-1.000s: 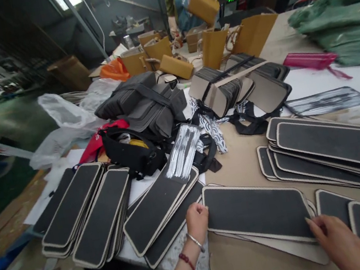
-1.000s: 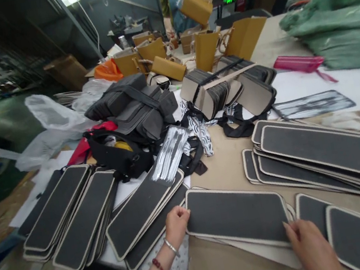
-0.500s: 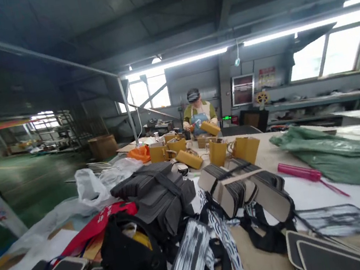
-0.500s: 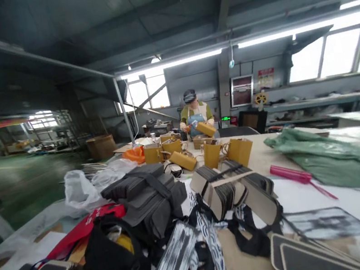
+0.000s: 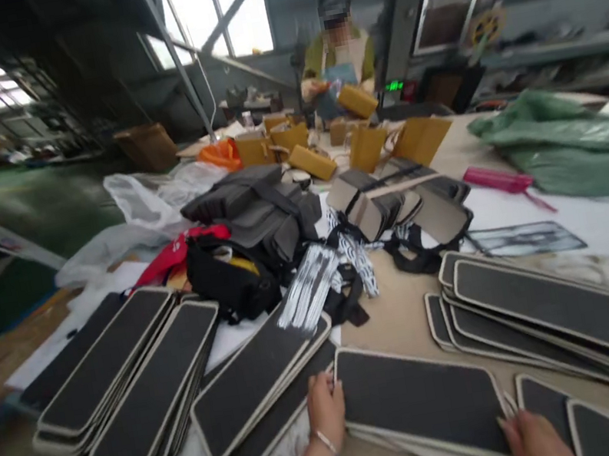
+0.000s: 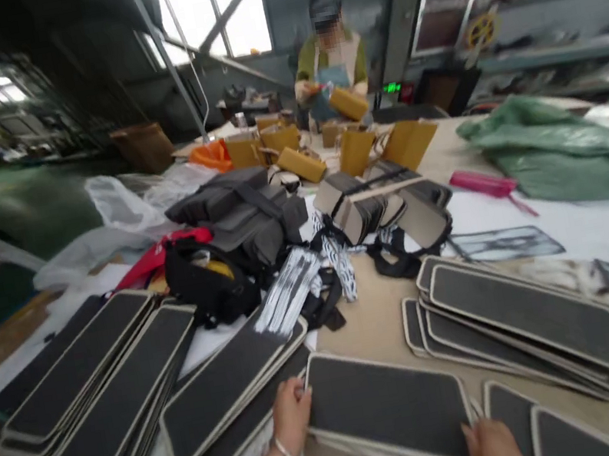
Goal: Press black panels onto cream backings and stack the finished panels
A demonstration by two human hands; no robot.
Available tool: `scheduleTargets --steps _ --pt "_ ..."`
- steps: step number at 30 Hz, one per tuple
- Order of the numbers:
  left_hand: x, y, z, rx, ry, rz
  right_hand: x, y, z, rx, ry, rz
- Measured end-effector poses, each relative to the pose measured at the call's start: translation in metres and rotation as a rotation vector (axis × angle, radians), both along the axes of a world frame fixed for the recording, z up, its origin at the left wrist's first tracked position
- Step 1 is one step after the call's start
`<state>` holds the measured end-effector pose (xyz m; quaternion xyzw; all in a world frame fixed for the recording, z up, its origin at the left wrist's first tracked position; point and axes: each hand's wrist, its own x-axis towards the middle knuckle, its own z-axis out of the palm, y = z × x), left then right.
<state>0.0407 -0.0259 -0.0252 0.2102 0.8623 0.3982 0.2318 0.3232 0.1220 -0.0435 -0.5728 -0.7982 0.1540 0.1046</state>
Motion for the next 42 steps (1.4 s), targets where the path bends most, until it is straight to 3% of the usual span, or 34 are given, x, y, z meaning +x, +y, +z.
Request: scheduleTargets --steps 2,5,11,18,22,30,36,42 --pt "0.009 -0.016 -0.009 -0.046 -0.013 -0.002 0.012 -0.017 -0.008 -0.07 -0.115 0.014" --pt "0.009 -0.017 -0.015 -0.048 0.008 -0.01 0.01 -0.021 -0.009 -0.05 -0.195 0.023" --pt "0.005 -0.014 -0.009 0.006 0.047 -0.028 -0.001 -0.023 0.001 -0.035 -0.331 0.0" --pt "-0.003 -0.011 -0.005 0.089 -0.268 -0.111 -0.012 -0.035 0.021 -0.119 -0.411 -0.061" --pt "-0.007 -0.007 -0.007 0.14 -0.456 -0.161 -0.015 -0.036 0.024 -0.119 -0.408 -0.105" --pt "-0.007 -0.007 -0.012 0.151 -0.684 -0.086 -0.015 -0.037 0.022 -0.109 -0.372 -0.131" --pt "-0.009 -0.007 -0.014 0.142 -0.737 -0.046 -0.005 -0.04 0.013 -0.066 -0.297 -0.171" --pt "-0.01 -0.011 -0.009 0.146 -0.835 0.0 0.016 -0.051 0.009 -0.011 -0.091 -0.096"
